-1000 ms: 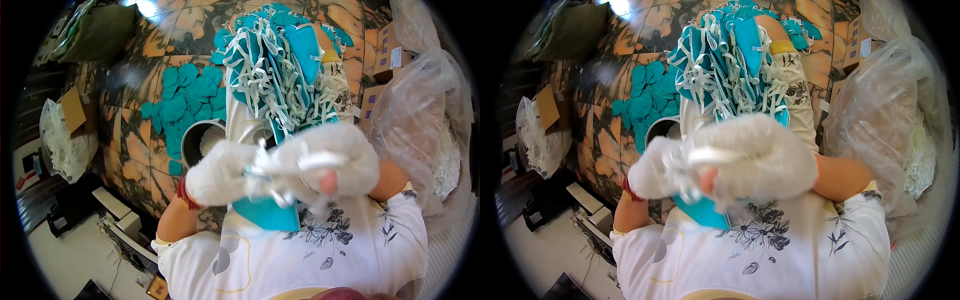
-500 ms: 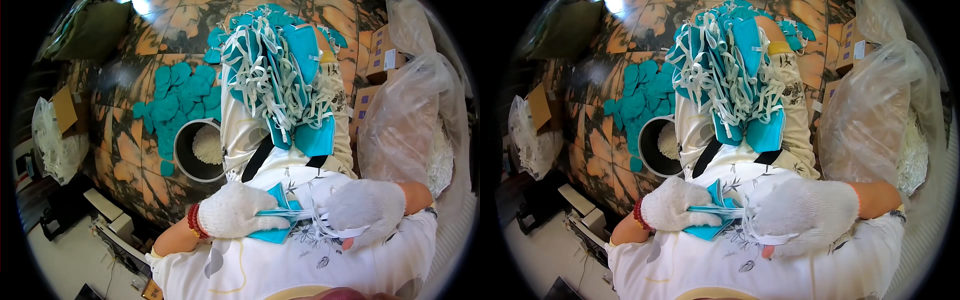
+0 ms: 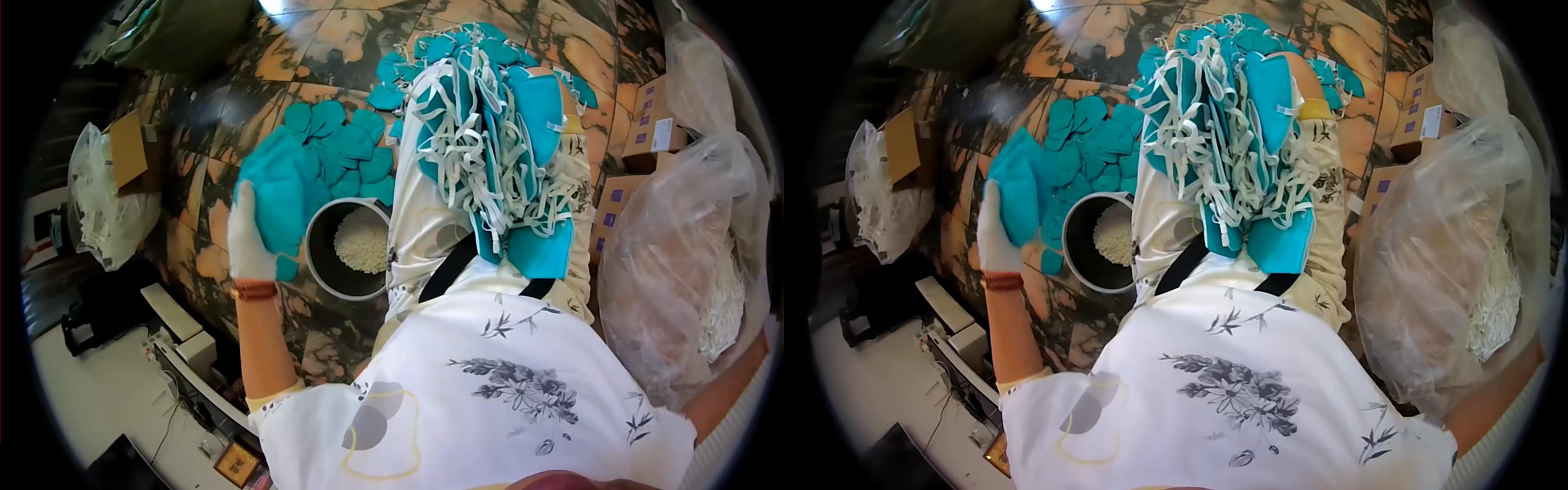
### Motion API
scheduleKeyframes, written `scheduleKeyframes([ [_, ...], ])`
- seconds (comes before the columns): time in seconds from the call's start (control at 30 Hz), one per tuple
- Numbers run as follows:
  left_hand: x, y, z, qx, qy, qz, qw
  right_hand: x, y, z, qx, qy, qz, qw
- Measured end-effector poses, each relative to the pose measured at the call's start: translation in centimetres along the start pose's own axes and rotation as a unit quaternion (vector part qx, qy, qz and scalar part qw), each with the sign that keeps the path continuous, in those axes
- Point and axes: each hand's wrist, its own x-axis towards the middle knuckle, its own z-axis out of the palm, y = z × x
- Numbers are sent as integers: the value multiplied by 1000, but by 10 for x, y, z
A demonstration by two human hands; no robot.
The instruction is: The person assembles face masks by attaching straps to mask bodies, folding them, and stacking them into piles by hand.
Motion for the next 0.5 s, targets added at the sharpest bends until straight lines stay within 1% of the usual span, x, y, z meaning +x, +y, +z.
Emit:
scheduleKeyframes([
  [0.03,18,-5,-12,11,27,-10,1000,4,20,-5,-56,-4,-22,998],
  [0.1,65,-22,-36,18,64,-40,997,12,103,2,-168,-6,-67,984],
  [0.13,87,-31,-43,15,73,-63,995,9,139,5,-283,-86,-109,949],
  [0.17,105,-41,-52,12,82,-87,993,4,181,9,-323,-156,-131,924],
  [0.2,120,-52,-62,143,116,-90,979,-4,235,16,-327,-264,-111,901],
  [0.23,134,-61,-71,272,147,-90,947,-14,287,22,-310,-363,-70,876],
  [0.27,148,-73,-83,396,172,-89,897,-22,329,27,-291,-442,-24,848],
  [0.33,174,-109,-113,377,176,-36,909,-32,385,32,-281,-520,18,806],
  [0.37,161,-105,-97,255,151,-54,953,-31,401,39,-294,-520,8,802],
  [0.4,151,-101,-83,222,132,-59,964,-26,411,47,-304,-508,-7,806],
  [0.47,132,-89,-54,276,68,-12,959,-16,433,54,-318,-488,-35,812],
  [0.5,124,-86,-39,279,33,58,958,-10,442,58,-323,-473,-55,818],
])
